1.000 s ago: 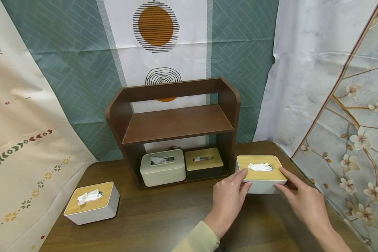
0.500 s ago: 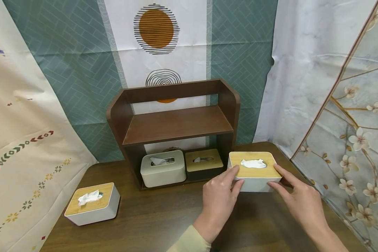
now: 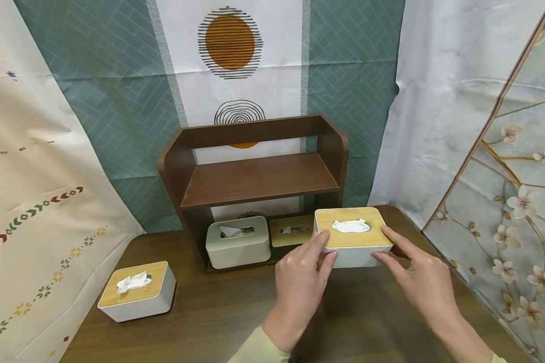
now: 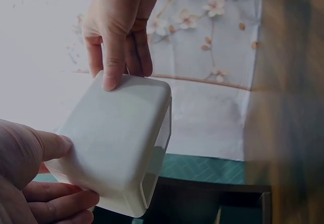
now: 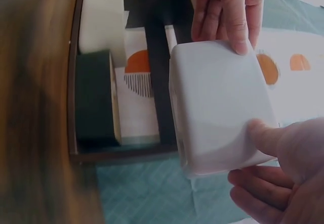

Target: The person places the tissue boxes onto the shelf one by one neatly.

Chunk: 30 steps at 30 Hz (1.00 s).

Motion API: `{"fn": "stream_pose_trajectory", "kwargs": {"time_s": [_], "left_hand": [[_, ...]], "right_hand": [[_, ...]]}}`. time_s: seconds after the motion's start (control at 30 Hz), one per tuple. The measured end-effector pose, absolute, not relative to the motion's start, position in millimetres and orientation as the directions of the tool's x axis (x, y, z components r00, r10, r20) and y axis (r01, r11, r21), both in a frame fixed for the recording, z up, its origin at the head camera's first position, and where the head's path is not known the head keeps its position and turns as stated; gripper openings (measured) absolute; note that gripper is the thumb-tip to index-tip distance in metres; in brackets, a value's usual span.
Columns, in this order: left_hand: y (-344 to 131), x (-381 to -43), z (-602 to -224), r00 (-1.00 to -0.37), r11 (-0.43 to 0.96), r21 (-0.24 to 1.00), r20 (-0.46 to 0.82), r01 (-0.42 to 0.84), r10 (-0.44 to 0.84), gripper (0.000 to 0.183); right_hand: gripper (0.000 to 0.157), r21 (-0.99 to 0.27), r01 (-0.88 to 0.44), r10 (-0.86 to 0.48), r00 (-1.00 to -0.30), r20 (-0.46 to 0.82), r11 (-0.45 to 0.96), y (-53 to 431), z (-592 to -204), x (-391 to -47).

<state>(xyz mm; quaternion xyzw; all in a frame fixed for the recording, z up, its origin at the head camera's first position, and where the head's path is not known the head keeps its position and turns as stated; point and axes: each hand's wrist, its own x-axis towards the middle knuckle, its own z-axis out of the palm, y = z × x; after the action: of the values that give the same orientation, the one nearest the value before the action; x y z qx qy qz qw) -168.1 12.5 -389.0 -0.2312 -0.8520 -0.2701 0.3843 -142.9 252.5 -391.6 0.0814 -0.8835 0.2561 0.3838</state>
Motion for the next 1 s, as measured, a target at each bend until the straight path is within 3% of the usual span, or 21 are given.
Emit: {"fn": "stream_pose_trajectory", "kwargs": {"time_s": [0.47, 1.0], "left_hand": [[-16.8, -163.0, -363.2, -0.508, 0.746, 0.265, 0.854, 0.611, 0.112, 0.045], [-40.8, -178.6, -333.4, -0.468, 0.754, 0.252, 0.88, 0.606, 0.082, 0.044]], "right_hand": [[0.073, -0.318, -0.466, -0.013, -0.58, 0.815, 0.826, 225.7, -363.9, -152.5], [0.069, -0.342, -0.523, -0.022, -0.57, 0.822, 0.781, 200.8, -337.4, -182.5]]}}
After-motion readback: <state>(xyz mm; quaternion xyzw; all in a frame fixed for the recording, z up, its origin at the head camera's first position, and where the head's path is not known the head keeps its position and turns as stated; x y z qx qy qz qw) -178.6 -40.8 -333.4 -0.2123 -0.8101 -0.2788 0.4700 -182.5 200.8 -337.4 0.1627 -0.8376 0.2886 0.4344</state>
